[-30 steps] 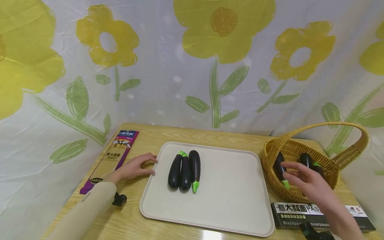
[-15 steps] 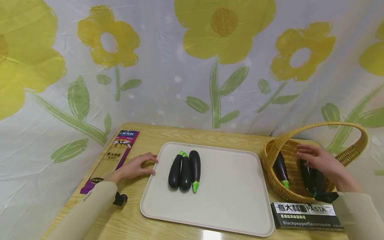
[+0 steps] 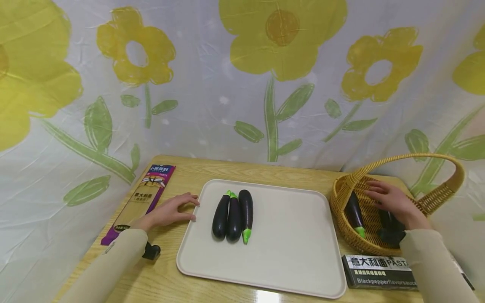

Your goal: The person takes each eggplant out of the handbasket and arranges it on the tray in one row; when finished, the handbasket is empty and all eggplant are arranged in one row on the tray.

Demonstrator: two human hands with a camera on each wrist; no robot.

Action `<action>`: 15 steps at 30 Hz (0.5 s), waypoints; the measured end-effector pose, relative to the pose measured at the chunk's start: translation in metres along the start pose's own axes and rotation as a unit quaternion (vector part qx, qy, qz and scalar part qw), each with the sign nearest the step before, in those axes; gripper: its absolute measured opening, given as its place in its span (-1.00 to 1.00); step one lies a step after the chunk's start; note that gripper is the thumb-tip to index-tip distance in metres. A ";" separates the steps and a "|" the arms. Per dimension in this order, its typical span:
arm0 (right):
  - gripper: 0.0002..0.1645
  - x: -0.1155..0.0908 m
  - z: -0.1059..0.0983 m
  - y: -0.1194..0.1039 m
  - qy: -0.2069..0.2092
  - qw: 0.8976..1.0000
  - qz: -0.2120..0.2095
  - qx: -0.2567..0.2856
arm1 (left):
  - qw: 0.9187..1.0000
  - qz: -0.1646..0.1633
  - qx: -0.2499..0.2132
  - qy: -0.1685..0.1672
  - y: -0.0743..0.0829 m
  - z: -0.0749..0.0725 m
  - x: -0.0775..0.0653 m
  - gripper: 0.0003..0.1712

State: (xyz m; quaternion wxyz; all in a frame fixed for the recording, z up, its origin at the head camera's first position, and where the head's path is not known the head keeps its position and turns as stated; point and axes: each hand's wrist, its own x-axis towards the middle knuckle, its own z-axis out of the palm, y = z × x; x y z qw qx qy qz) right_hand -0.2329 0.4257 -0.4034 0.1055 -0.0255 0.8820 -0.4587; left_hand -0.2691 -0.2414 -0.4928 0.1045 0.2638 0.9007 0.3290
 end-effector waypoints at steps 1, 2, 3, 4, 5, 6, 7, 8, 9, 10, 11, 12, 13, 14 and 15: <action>-0.17 0.001 0.001 0.002 -0.005 1.000 0.005 0.004 | 1.000 0.000 0.000 0.000 0.000 0.000 0.000 -0.50; -0.17 0.002 0.001 0.005 -0.007 1.000 0.012 0.009 | 1.000 -0.001 0.001 0.000 0.000 0.000 0.000 -0.49; -0.16 0.003 0.002 0.007 -0.010 1.000 0.017 0.014 | 1.000 -0.002 0.002 0.000 0.000 0.000 0.000 -0.49; -0.16 0.003 0.003 0.009 -0.013 0.999 0.024 0.024 | 1.000 -0.002 0.003 0.000 0.000 0.000 0.000 -0.49; -0.17 0.004 0.003 0.011 -0.016 0.999 0.027 0.036 | 1.000 -0.002 0.004 0.000 0.000 0.000 0.000 -0.49; -0.18 0.004 0.004 0.013 -0.017 0.998 0.033 0.048 | 1.000 -0.002 0.002 -0.001 0.001 0.000 0.000 -0.49; -0.19 0.005 0.004 0.015 -0.021 0.997 0.035 0.059 | 1.000 -0.002 0.002 -0.001 0.001 0.000 0.000 -0.49; -0.21 0.005 0.005 0.016 -0.024 0.997 0.037 0.070 | 1.000 -0.002 0.002 -0.002 0.001 -0.001 0.000 -0.48; -0.21 0.006 0.005 0.018 -0.028 0.996 0.039 0.082 | 1.000 -0.002 0.002 -0.002 0.002 -0.001 0.000 -0.48; -0.22 0.006 0.006 0.019 -0.031 0.994 0.041 0.095 | 1.000 -0.002 0.003 -0.002 0.002 -0.001 -0.001 -0.48; -0.23 0.006 0.006 0.020 -0.035 0.993 0.042 0.102 | 1.000 -0.002 0.003 -0.003 0.002 -0.001 -0.001 -0.48; -0.23 0.006 0.006 0.020 -0.038 0.992 0.043 0.108 | 1.000 -0.004 0.003 -0.003 0.002 -0.001 -0.001 -0.48; -0.23 0.006 0.007 0.020 -0.042 0.992 0.043 0.113 | 1.000 -0.004 0.004 -0.004 0.002 -0.001 0.000 -0.48; -0.24 0.006 0.007 0.020 -0.043 0.991 0.046 0.118 | 1.000 -0.005 0.003 -0.004 0.002 -0.001 0.000 -0.49; -0.24 0.006 0.008 0.021 -0.047 0.991 0.046 0.120 | 1.000 -0.006 0.003 -0.005 0.003 -0.001 0.000 -0.49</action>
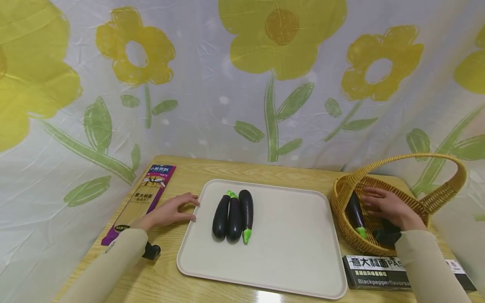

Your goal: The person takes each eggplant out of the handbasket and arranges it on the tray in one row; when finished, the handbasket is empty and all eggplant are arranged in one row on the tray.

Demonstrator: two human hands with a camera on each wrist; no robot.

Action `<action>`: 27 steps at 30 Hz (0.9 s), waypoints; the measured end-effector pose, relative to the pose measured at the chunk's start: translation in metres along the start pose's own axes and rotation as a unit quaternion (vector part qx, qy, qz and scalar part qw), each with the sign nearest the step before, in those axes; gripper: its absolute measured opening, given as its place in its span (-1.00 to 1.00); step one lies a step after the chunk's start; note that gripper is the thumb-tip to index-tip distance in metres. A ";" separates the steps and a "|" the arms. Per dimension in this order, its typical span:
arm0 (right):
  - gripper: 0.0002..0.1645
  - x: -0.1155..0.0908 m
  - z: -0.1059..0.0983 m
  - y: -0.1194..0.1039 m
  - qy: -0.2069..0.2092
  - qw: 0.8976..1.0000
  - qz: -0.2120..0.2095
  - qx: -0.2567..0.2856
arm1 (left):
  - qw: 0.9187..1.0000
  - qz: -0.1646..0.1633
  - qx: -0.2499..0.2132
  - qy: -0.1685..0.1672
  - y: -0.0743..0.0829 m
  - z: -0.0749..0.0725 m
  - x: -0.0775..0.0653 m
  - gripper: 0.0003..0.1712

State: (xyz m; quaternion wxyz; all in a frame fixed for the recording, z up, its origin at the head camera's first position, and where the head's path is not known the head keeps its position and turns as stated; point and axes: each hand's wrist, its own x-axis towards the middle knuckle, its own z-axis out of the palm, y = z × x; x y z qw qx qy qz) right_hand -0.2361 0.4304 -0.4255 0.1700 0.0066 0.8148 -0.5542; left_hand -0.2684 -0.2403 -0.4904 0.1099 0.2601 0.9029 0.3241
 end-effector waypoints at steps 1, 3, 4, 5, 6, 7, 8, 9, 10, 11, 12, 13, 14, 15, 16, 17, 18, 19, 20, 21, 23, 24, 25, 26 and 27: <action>-0.24 0.000 0.001 0.000 -0.002 1.000 0.002 0.003 | 1.000 0.000 0.000 -0.001 0.000 0.000 0.000 -0.49; -0.24 0.001 0.002 0.000 -0.010 1.000 0.006 0.008 | 1.000 0.001 -0.001 -0.002 0.000 0.000 0.000 -0.49; -0.23 0.001 0.003 0.001 -0.014 1.000 0.010 0.013 | 1.000 0.001 -0.002 -0.001 0.000 0.000 0.000 -0.50; -0.23 0.002 0.004 0.001 -0.017 1.000 0.013 0.018 | 1.000 0.002 -0.002 -0.001 0.000 0.000 0.000 -0.50; -0.23 0.002 0.005 0.002 -0.020 0.999 0.016 0.021 | 1.000 0.002 -0.002 -0.001 0.000 0.000 0.000 -0.50; -0.22 0.003 0.005 0.003 -0.020 0.999 0.022 0.028 | 1.000 0.003 -0.002 -0.001 0.000 0.000 0.000 -0.50; -0.23 0.004 0.006 0.004 -0.025 0.999 0.022 0.031 | 1.000 0.003 -0.001 -0.001 0.000 0.000 0.000 -0.50; -0.23 0.004 0.007 0.004 -0.027 0.999 0.025 0.033 | 1.000 0.002 -0.002 -0.001 0.000 0.000 0.000 -0.50; -0.23 0.005 0.007 0.005 -0.031 0.999 0.025 0.033 | 1.000 0.002 -0.002 -0.001 0.000 0.000 0.000 -0.50; -0.23 0.005 0.008 0.005 -0.033 0.999 0.025 0.030 | 1.000 0.002 -0.003 -0.001 0.000 0.000 0.000 -0.50; -0.23 0.005 0.009 0.005 -0.035 0.999 0.026 0.029 | 1.000 0.002 -0.003 -0.002 0.001 0.000 0.000 -0.50; -0.22 0.005 0.010 0.005 -0.037 0.999 0.027 0.025 | 1.000 0.002 -0.002 -0.002 0.001 0.000 0.000 -0.50; -0.21 0.005 0.011 0.004 -0.040 0.999 0.027 0.019 | 1.000 0.002 -0.002 -0.002 0.001 -0.001 0.000 -0.50; -0.20 0.005 0.012 0.004 -0.039 0.999 0.029 0.015 | 1.000 0.002 -0.003 -0.002 0.002 -0.001 0.000 -0.50; -0.18 0.005 0.014 0.004 -0.039 0.999 0.030 0.011 | 1.000 0.002 -0.004 -0.002 0.002 -0.001 0.000 -0.50; -0.17 0.005 0.015 0.004 -0.038 0.999 0.031 0.007 | 1.000 0.003 -0.004 -0.002 0.002 -0.001 0.000 -0.49; -0.17 0.005 0.015 0.004 -0.036 0.999 0.033 0.004 | 1.000 0.004 -0.002 -0.002 0.002 -0.001 0.000 -0.49; -0.16 0.005 0.016 0.004 -0.035 0.999 0.033 0.001 | 1.000 0.004 -0.002 -0.002 0.003 -0.001 0.000 -0.49; -0.17 0.004 0.017 0.004 -0.034 0.999 0.032 0.000 | 1.000 0.005 -0.001 -0.002 0.003 -0.001 0.000 -0.49; -0.18 0.004 0.017 0.005 -0.035 0.999 0.032 0.000 | 1.000 0.005 -0.001 -0.002 0.003 -0.001 0.000 -0.49; -0.20 0.004 0.017 0.005 -0.033 0.999 0.030 -0.002 | 1.000 0.005 0.001 -0.002 0.003 -0.001 0.000 -0.49; -0.22 0.004 0.017 0.005 -0.031 0.999 0.029 -0.004 | 1.000 0.004 0.001 -0.002 0.003 -0.001 0.000 -0.49; -0.24 0.004 0.017 0.004 -0.029 0.999 0.027 -0.010 | 1.000 0.002 0.000 -0.002 0.003 -0.001 0.000 -0.50; -0.27 0.003 0.016 0.004 -0.026 0.999 0.025 -0.017 | 1.000 0.001 0.000 -0.002 0.003 -0.001 -0.001 -0.50; -0.30 0.003 0.016 0.004 -0.024 0.999 0.023 -0.025 | 1.000 0.000 -0.001 -0.002 0.003 -0.001 -0.001 -0.50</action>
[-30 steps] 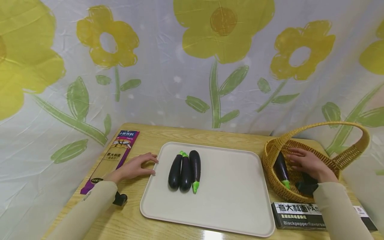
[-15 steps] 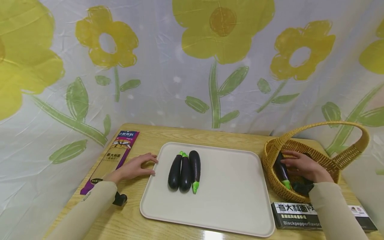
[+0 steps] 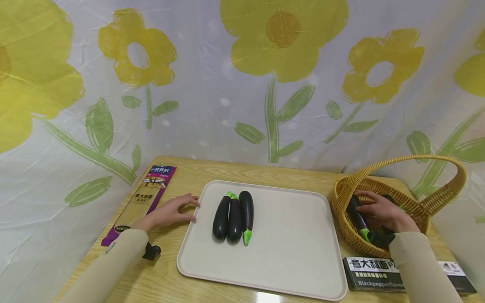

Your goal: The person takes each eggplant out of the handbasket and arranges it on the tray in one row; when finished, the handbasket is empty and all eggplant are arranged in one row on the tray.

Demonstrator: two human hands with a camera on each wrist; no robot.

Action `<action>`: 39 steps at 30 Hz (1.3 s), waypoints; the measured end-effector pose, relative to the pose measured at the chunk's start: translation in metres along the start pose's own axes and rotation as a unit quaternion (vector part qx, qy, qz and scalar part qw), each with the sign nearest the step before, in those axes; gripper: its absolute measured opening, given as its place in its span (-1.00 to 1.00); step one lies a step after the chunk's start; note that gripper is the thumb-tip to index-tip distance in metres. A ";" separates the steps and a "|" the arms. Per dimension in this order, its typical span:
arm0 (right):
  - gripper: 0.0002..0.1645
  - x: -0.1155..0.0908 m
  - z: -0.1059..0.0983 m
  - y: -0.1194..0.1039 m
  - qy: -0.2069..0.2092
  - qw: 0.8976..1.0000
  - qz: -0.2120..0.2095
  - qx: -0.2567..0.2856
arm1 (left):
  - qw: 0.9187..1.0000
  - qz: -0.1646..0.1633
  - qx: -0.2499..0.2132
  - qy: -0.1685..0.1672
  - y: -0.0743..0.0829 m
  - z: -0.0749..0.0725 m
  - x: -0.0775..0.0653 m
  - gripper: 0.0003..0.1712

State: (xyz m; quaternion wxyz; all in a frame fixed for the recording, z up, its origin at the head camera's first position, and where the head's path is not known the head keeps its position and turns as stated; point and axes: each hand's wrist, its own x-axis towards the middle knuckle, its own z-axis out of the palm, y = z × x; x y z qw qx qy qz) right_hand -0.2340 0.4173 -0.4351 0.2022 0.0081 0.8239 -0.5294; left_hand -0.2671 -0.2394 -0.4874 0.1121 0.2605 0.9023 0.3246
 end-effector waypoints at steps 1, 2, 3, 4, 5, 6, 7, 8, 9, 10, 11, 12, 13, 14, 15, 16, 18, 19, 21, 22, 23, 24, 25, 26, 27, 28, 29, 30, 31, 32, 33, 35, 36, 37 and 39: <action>-0.34 0.000 -0.001 0.000 0.003 1.000 0.001 -0.010 | 1.000 0.000 0.000 0.000 0.000 0.000 0.000 -0.50; -0.37 -0.001 -0.001 0.000 0.004 1.000 -0.001 -0.018 | 1.000 -0.001 -0.001 0.000 0.001 0.000 0.000 -0.50; -0.40 -0.001 -0.002 0.000 0.005 1.000 -0.002 -0.026 | 1.000 -0.001 0.000 0.001 0.001 0.000 0.000 -0.50; -0.43 -0.001 -0.003 0.000 0.004 0.999 -0.003 -0.032 | 1.000 -0.001 0.000 0.001 0.001 0.000 0.000 -0.49; -0.45 -0.001 -0.003 -0.001 0.004 0.999 -0.002 -0.036 | 1.000 0.000 0.002 0.001 0.001 0.000 0.000 -0.49; -0.46 -0.001 -0.003 -0.001 0.003 0.999 -0.001 -0.037 | 1.000 0.000 0.003 0.001 0.001 0.000 0.000 -0.49; -0.46 -0.001 -0.004 -0.001 0.001 0.999 0.001 -0.038 | 1.000 0.001 0.004 0.001 0.001 0.000 0.000 -0.49; -0.46 -0.001 -0.004 -0.001 -0.002 0.999 0.000 -0.039 | 1.000 0.001 0.005 0.002 0.001 0.000 0.000 -0.49; -0.46 -0.001 -0.004 -0.002 -0.004 0.999 0.002 -0.040 | 1.000 0.001 0.006 0.002 0.000 0.001 0.000 -0.49; -0.45 -0.002 -0.005 -0.002 -0.006 0.999 0.004 -0.039 | 1.000 0.002 0.006 0.002 0.000 0.001 0.000 -0.49; -0.45 -0.002 -0.005 -0.003 -0.007 0.999 0.006 -0.038 | 1.000 0.002 0.007 0.002 0.000 0.001 0.000 -0.49; -0.44 -0.002 -0.005 -0.003 -0.009 0.999 0.007 -0.037 | 1.000 0.002 0.007 0.002 0.000 0.001 0.001 -0.49; -0.44 -0.003 -0.005 -0.004 -0.010 0.999 0.009 -0.038 | 1.000 0.002 0.008 0.003 0.000 0.001 0.001 -0.49; -0.43 -0.003 -0.005 -0.004 -0.010 0.999 0.009 -0.039 | 1.000 0.002 0.009 0.002 -0.001 0.001 0.001 -0.49; -0.43 -0.004 -0.005 -0.004 -0.011 0.999 0.008 -0.039 | 1.000 0.002 0.010 0.002 -0.001 0.001 0.001 -0.49; -0.44 -0.003 -0.005 -0.004 -0.011 0.999 0.005 -0.040 | 1.000 0.002 0.010 0.002 -0.001 0.001 0.001 -0.49; -0.44 -0.004 -0.005 -0.004 -0.008 0.999 0.002 -0.042 | 1.000 0.001 0.011 0.002 -0.002 0.001 0.001 -0.49; -0.44 -0.005 -0.005 -0.005 -0.003 0.999 0.001 -0.044 | 1.000 0.001 0.012 0.002 -0.002 0.001 0.001 -0.49; -0.43 -0.006 -0.005 -0.007 0.006 0.999 -0.003 -0.048 | 1.000 0.001 0.011 0.001 -0.002 0.001 0.001 -0.50; -0.42 -0.007 -0.005 -0.008 0.011 0.999 -0.005 -0.049 | 1.000 0.001 0.011 0.001 -0.002 0.001 0.001 -0.50; -0.40 -0.009 -0.004 -0.010 0.018 0.998 -0.007 -0.053 | 1.000 0.001 0.010 0.001 -0.002 0.001 0.001 -0.50; -0.38 -0.011 -0.004 -0.012 0.023 0.998 -0.012 -0.058 | 1.000 0.001 0.010 0.001 -0.002 0.001 0.001 -0.50; -0.36 -0.012 -0.004 -0.014 0.030 0.998 -0.014 -0.062 | 1.000 0.001 0.010 0.001 -0.002 0.001 0.001 -0.50; -0.34 -0.014 -0.003 -0.016 0.034 0.997 -0.019 -0.063 | 1.000 0.001 0.010 0.000 -0.001 0.001 0.001 -0.50; -0.32 -0.016 -0.003 -0.018 0.038 0.997 -0.024 -0.068 | 1.000 0.001 0.010 0.001 -0.001 0.001 0.001 -0.50; -0.30 -0.019 -0.002 -0.019 0.042 0.996 -0.028 -0.073 | 1.000 0.001 0.011 0.000 -0.002 0.001 0.001 -0.50; -0.29 -0.021 -0.002 -0.021 0.047 0.996 -0.030 -0.073 | 1.000 0.000 0.011 0.000 -0.002 0.001 0.001 -0.49; -0.28 -0.023 -0.001 -0.023 0.052 0.995 -0.033 -0.073 | 1.000 0.000 0.012 0.000 -0.002 0.001 0.001 -0.49; -0.28 -0.025 0.000 -0.024 0.058 0.995 -0.035 -0.073 | 1.000 0.000 0.012 0.000 -0.002 0.001 0.001 -0.49; -0.27 -0.028 0.000 -0.025 0.062 0.994 -0.038 -0.076 | 1.000 0.000 0.012 0.000 -0.002 0.001 0.001 -0.49; -0.27 -0.030 0.001 -0.026 0.069 0.994 -0.040 -0.077 | 1.000 0.000 0.012 0.000 -0.002 0.001 0.001 -0.50; -0.26 -0.035 0.003 -0.029 0.081 0.993 -0.042 -0.076 | 1.000 0.000 0.012 0.000 -0.002 0.001 0.001 -0.50; -0.25 -0.037 0.003 -0.030 0.085 0.992 -0.043 -0.081 | 1.000 0.000 0.010 0.000 -0.002 0.001 0.001 -0.51; -0.25 -0.040 0.003 -0.031 0.090 0.991 -0.044 -0.083 | 1.000 0.000 0.008 0.000 -0.001 0.001 0.001 -0.51; -0.23 -0.044 0.004 -0.033 0.095 0.990 -0.045 -0.090 | 1.000 -0.001 0.007 0.000 -0.001 0.001 0.001 -0.52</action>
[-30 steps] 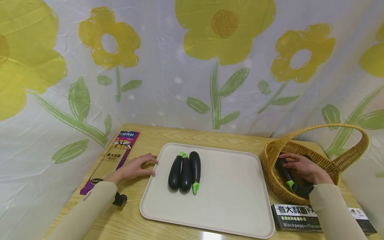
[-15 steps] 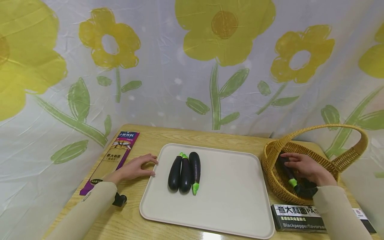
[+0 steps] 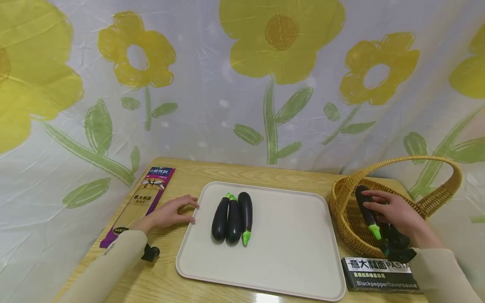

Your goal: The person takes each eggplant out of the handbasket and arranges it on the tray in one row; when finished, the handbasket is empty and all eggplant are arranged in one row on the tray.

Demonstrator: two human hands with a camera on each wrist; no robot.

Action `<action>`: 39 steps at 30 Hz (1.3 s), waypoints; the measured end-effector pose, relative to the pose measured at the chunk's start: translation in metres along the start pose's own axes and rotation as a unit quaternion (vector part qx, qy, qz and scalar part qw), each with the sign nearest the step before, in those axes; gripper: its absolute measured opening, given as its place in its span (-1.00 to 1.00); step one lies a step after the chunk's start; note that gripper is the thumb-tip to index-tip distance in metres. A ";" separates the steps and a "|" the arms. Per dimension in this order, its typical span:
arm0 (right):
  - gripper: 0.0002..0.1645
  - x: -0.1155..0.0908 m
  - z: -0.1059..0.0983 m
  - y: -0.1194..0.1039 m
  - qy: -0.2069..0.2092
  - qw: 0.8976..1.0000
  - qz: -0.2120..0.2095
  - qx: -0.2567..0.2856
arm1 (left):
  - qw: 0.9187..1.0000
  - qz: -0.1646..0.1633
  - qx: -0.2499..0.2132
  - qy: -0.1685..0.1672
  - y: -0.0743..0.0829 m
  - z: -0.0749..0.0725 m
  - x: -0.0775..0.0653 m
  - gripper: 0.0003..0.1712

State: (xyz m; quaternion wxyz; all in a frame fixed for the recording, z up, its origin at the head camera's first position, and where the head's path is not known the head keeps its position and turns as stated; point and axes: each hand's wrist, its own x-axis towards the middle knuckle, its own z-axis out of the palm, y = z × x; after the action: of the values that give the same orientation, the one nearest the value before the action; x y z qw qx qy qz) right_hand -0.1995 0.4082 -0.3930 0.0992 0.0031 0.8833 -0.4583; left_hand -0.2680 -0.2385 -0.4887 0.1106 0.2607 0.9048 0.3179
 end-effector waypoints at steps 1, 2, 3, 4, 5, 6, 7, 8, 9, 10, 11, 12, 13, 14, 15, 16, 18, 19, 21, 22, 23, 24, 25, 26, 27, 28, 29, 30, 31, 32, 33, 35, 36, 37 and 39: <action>-0.24 -0.002 0.000 -0.002 0.001 1.000 -0.004 -0.006 | 1.000 0.000 -0.001 0.000 0.000 0.000 0.000 -0.52; -0.24 -0.004 0.000 -0.003 0.005 1.000 -0.007 -0.012 | 1.000 0.000 -0.002 0.000 0.000 0.000 0.000 -0.52; -0.26 -0.007 0.001 -0.004 0.008 1.000 -0.013 -0.021 | 1.000 -0.001 -0.003 0.000 0.000 0.000 0.000 -0.52; -0.27 -0.010 0.001 -0.006 0.012 0.999 -0.018 -0.030 | 1.000 0.000 -0.003 -0.001 0.000 0.000 0.000 -0.52; -0.29 -0.012 0.002 -0.007 0.016 0.999 -0.025 -0.038 | 1.000 -0.001 -0.002 -0.001 0.000 0.001 0.000 -0.52; -0.30 -0.015 0.003 -0.008 0.021 0.998 -0.032 -0.046 | 1.000 -0.001 -0.002 -0.001 0.000 0.001 0.000 -0.52; -0.32 -0.018 0.004 -0.009 0.026 0.997 -0.039 -0.054 | 1.000 0.000 -0.002 -0.001 0.000 0.001 0.000 -0.52; -0.34 -0.021 0.005 -0.010 0.030 0.997 -0.044 -0.060 | 1.000 -0.001 -0.001 -0.001 0.000 0.001 0.000 -0.51; -0.35 -0.024 0.007 -0.011 0.033 0.996 -0.048 -0.063 | 1.000 -0.001 -0.001 -0.001 0.000 0.001 0.000 -0.51; -0.35 -0.027 0.009 -0.012 0.035 0.996 -0.049 -0.064 | 1.000 -0.002 -0.002 -0.001 0.000 0.001 0.000 -0.51; -0.35 -0.030 0.010 -0.013 0.035 0.996 -0.049 -0.063 | 1.000 -0.002 -0.002 -0.001 0.000 0.001 0.000 -0.51; -0.34 -0.032 0.012 -0.014 0.035 0.996 -0.047 -0.063 | 1.000 -0.002 -0.001 0.000 0.000 0.001 0.000 -0.51; -0.34 -0.035 0.014 -0.015 0.035 0.996 -0.045 -0.063 | 1.000 -0.002 -0.001 0.000 -0.001 0.001 0.000 -0.52; -0.33 -0.038 0.016 -0.016 0.035 0.997 -0.041 -0.059 | 1.000 -0.001 0.000 0.000 -0.001 0.001 0.001 -0.52; -0.32 -0.041 0.018 -0.017 0.034 0.997 -0.036 -0.060 | 1.000 -0.001 0.001 0.000 -0.001 0.001 0.001 -0.52; -0.32 -0.044 0.020 -0.018 0.033 0.997 -0.033 -0.058 | 1.000 0.000 0.002 0.001 -0.001 0.002 0.001 -0.52; -0.31 -0.050 0.023 -0.020 0.032 0.998 -0.024 -0.052 | 1.000 0.000 0.001 0.001 -0.001 0.002 0.001 -0.51; -0.31 -0.053 0.025 -0.021 0.031 0.998 -0.021 -0.049 | 1.000 0.000 0.001 0.002 -0.001 0.002 0.001 -0.51; -0.30 -0.059 0.028 -0.023 0.030 0.999 -0.014 -0.037 | 1.000 0.000 0.000 0.003 -0.001 0.002 0.001 -0.51; -0.30 -0.061 0.030 -0.023 0.029 0.999 -0.012 -0.029 | 1.000 0.000 -0.001 0.003 -0.001 0.002 0.001 -0.51; -0.30 -0.065 0.032 -0.024 0.027 0.999 -0.006 -0.026 | 1.000 0.000 -0.001 0.004 -0.002 0.002 0.001 -0.51; -0.30 -0.067 0.034 -0.024 0.024 1.000 -0.004 -0.016 | 1.000 0.000 0.001 0.005 -0.002 0.002 0.001 -0.51; -0.31 -0.070 0.036 -0.024 0.021 1.000 -0.001 -0.003 | 1.000 0.001 0.001 0.005 -0.002 0.002 0.001 -0.51; -0.31 -0.072 0.038 -0.025 0.017 1.000 0.003 0.013 | 1.000 0.003 0.003 0.006 -0.002 0.002 0.001 -0.51; -0.32 -0.075 0.039 -0.025 0.013 1.000 0.007 0.024 | 1.000 0.002 0.001 0.006 -0.003 0.002 0.001 -0.52; -0.32 -0.077 0.041 -0.025 0.005 0.999 0.009 0.043 | 1.000 0.002 0.001 0.006 -0.002 0.002 0.001 -0.52; -0.33 -0.079 0.042 -0.026 -0.003 0.998 0.011 0.060 | 1.000 0.002 0.001 0.006 -0.002 0.001 0.000 -0.52; -0.34 -0.081 0.044 -0.027 -0.012 0.997 0.010 0.077 | 1.000 0.002 0.001 0.006 -0.002 0.001 0.000 -0.52; -0.34 -0.082 0.046 -0.028 -0.019 0.996 0.009 0.084 | 1.000 0.000 0.000 0.005 -0.002 0.001 0.000 -0.52; -0.34 -0.083 0.048 -0.029 -0.026 0.996 0.006 0.088 | 1.000 -0.001 0.001 0.005 -0.002 0.001 0.000 -0.52; -0.35 -0.084 0.051 -0.030 -0.034 0.996 0.002 0.088 | 1.000 -0.003 0.000 0.004 -0.002 0.001 0.000 -0.52; -0.36 -0.085 0.057 -0.034 -0.050 0.995 -0.008 0.088 | 1.000 -0.005 0.002 0.003 -0.002 0.001 -0.001 -0.52; -0.36 -0.084 0.061 -0.036 -0.060 0.994 -0.017 0.087 | 1.000 -0.005 0.003 0.002 -0.001 0.001 -0.001 -0.52; -0.37 -0.083 0.065 -0.038 -0.070 0.993 -0.026 0.091 | 1.000 -0.006 0.003 0.002 -0.001 0.001 -0.001 -0.51; -0.38 -0.079 0.072 -0.042 -0.090 0.990 -0.042 0.097 | 1.000 -0.007 0.003 0.002 -0.001 0.001 -0.001 -0.51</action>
State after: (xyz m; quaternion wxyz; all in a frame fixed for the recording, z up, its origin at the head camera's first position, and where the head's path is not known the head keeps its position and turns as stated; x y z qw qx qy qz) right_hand -0.1136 0.3322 -0.3858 0.1584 -0.0660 0.8213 -0.5441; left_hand -0.2676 -0.2391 -0.4897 0.1102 0.2543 0.9077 0.3149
